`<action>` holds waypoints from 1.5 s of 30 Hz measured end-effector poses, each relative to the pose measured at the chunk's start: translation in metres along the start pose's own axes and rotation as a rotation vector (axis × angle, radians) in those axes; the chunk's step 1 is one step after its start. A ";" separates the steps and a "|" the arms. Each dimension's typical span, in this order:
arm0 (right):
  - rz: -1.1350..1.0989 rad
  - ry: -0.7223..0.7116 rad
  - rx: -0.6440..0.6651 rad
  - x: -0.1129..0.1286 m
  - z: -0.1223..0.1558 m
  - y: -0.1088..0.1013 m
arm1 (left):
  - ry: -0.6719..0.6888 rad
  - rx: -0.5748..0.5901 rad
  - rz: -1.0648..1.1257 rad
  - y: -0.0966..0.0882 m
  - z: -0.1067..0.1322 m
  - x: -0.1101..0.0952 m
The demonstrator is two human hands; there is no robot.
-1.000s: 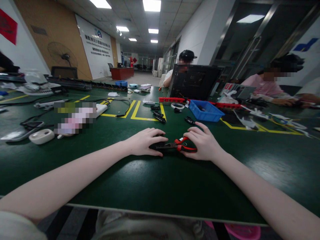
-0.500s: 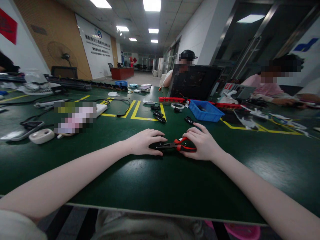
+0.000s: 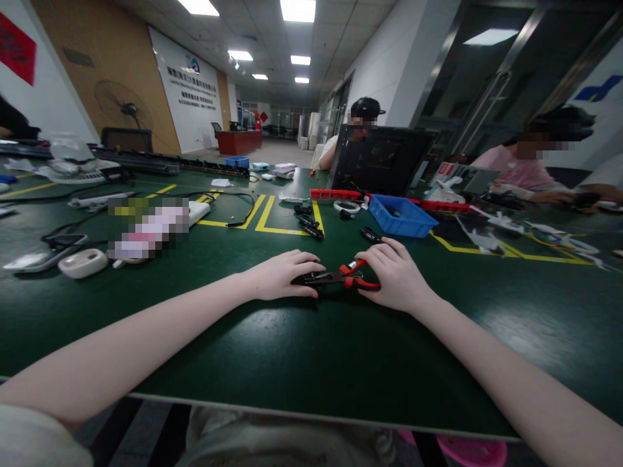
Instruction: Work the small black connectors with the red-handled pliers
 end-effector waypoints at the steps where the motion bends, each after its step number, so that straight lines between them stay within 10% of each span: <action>1: 0.009 0.009 0.002 0.000 0.000 0.001 | 0.000 -0.001 0.005 0.000 0.000 0.000; 45: -0.018 0.045 0.197 0.002 0.002 0.005 | 0.023 -0.020 -0.024 -0.002 0.001 -0.003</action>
Point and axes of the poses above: each hand's wrist, its own z-axis away from the middle knuckle, its own y-axis out of the palm, x = y × z, the point moved 3 cm from there along -z, towards the middle knuckle, and after that the axes turned 8 degrees about -y, right-handed, at the moved point
